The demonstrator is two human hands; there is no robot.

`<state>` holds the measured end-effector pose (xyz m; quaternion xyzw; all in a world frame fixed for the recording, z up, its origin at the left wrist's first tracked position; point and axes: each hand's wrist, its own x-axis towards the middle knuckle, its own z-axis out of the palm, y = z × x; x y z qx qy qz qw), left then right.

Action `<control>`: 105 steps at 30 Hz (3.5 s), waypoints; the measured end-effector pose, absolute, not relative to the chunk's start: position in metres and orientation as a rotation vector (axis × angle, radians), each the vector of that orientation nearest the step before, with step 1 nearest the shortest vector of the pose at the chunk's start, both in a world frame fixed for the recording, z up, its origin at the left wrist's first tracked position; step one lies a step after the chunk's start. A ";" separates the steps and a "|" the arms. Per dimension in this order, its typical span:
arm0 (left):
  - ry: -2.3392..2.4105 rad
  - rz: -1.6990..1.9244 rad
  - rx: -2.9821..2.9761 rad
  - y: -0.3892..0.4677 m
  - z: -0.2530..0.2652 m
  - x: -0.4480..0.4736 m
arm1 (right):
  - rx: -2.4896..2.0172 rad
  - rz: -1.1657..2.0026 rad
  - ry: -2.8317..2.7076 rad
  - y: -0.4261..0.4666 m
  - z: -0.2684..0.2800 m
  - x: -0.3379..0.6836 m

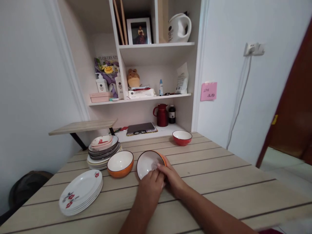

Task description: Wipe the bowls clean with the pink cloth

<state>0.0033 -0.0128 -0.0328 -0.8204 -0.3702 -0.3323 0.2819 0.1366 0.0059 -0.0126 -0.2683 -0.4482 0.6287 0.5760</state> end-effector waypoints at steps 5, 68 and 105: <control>-1.001 -0.713 -2.220 -0.011 -0.036 -0.001 | -0.686 1.479 -0.974 0.011 -0.002 0.148; -1.151 -1.037 -2.412 0.027 -0.027 0.021 | -0.520 1.343 -0.926 0.055 0.011 0.156; -0.723 -0.713 -2.110 0.033 -0.013 -0.003 | -0.727 1.495 -1.143 0.051 0.030 0.190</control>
